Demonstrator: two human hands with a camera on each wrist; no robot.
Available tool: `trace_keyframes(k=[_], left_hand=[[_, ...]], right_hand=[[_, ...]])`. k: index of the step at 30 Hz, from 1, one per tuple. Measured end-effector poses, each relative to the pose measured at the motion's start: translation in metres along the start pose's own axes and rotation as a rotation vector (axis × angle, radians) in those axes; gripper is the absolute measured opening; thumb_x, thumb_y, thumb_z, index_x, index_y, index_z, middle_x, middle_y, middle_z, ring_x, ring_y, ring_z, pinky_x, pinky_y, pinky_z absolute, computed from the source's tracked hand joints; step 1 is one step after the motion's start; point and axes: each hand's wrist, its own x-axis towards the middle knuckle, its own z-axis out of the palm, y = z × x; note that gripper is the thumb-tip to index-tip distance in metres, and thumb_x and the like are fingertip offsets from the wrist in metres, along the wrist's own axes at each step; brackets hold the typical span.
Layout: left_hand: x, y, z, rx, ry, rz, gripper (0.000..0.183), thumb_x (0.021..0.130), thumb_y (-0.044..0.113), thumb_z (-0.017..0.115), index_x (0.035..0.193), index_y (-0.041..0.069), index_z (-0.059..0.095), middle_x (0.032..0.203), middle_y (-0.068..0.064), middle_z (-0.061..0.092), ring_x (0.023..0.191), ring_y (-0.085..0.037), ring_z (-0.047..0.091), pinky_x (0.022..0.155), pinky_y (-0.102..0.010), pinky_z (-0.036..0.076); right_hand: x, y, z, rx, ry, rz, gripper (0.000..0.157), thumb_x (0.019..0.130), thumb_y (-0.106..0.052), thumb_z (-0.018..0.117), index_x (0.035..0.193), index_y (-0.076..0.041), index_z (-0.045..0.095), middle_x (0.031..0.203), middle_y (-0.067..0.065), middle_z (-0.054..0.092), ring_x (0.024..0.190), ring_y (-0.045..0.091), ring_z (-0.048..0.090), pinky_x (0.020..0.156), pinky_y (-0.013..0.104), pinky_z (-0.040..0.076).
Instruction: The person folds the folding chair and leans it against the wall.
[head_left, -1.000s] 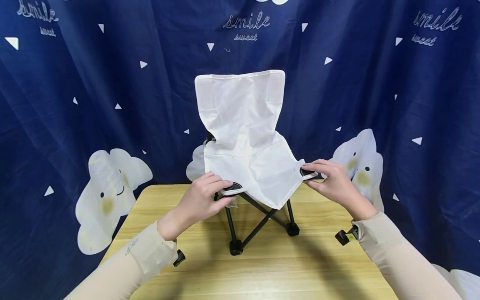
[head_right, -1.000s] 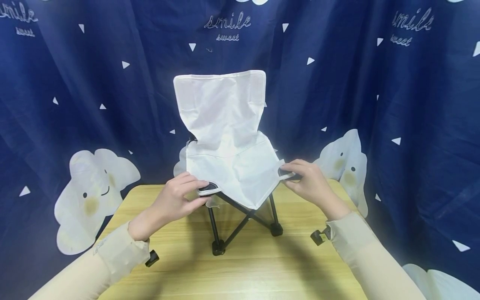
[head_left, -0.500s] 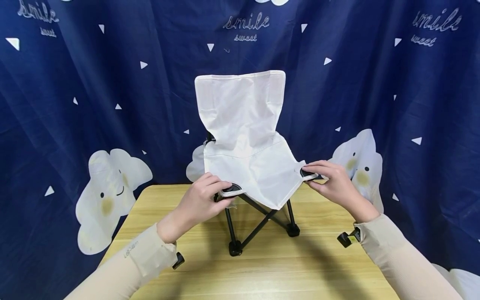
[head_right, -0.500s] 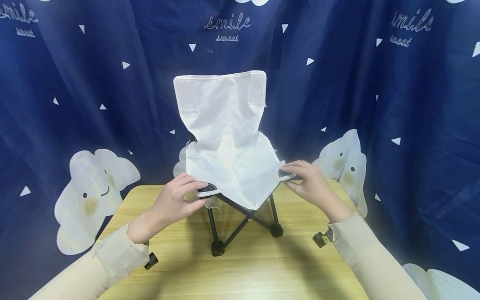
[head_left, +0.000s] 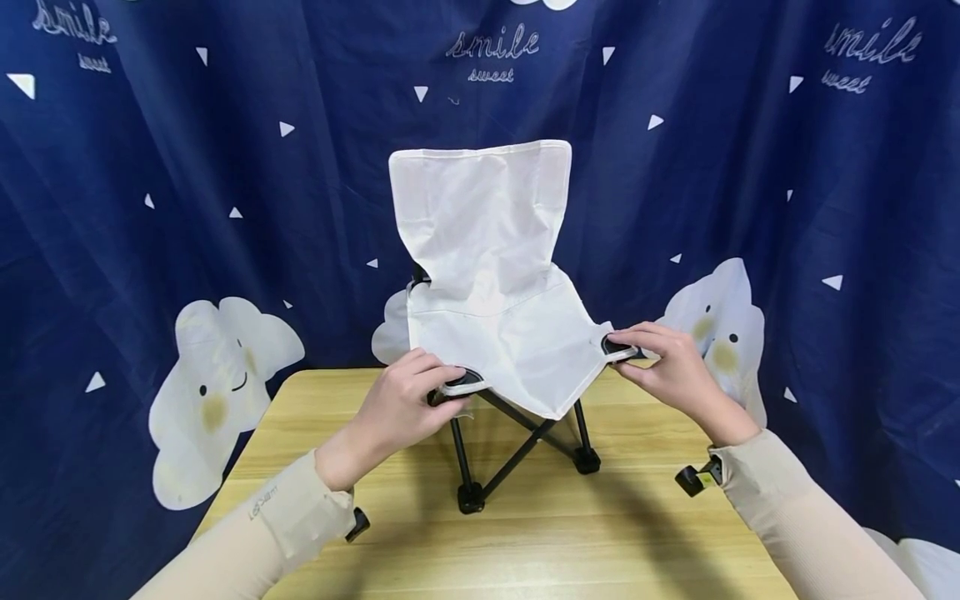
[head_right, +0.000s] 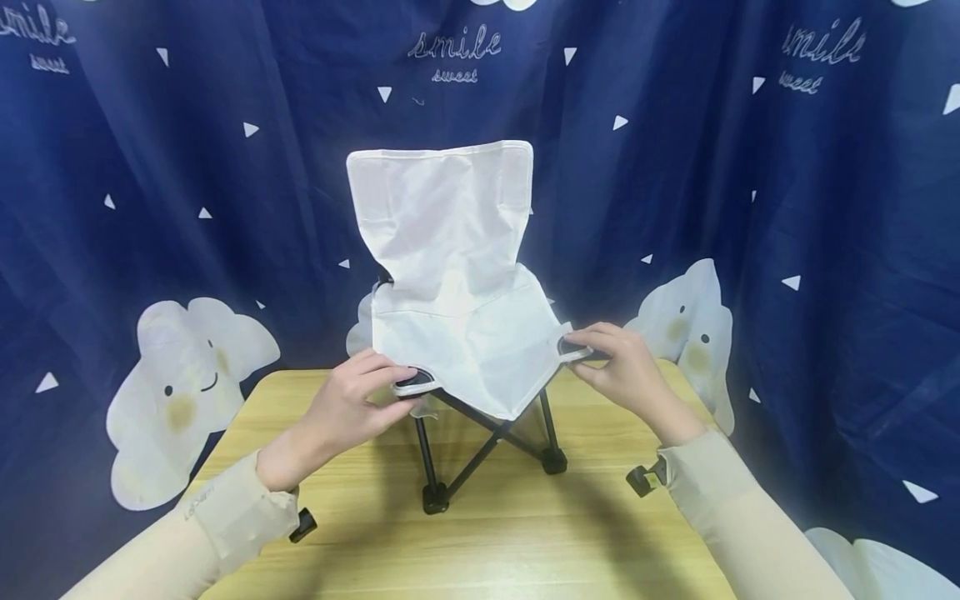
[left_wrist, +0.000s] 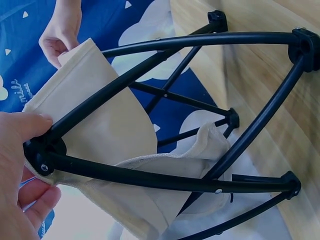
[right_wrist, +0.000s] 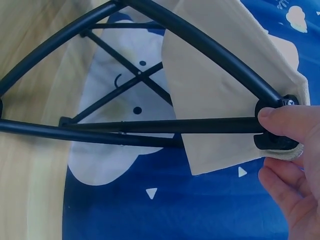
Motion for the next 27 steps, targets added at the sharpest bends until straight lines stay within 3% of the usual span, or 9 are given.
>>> trace_keyframes(k=[27], left_hand=[[0.003,-0.006,0.005,0.012,0.072,-0.059,0.033,0.070,0.006,0.099,0.100,0.004,0.086,0.088,-0.007,0.080,0.076,-0.022,0.071,0.066,-0.035,0.059]], right_hand=[[0.010,-0.006,0.009,0.022,0.040,0.024,0.046,0.060,0.020,0.092,0.101,0.001,0.084,0.091,0.015,0.081,0.079,0.034,0.075,0.088,0.006,0.049]])
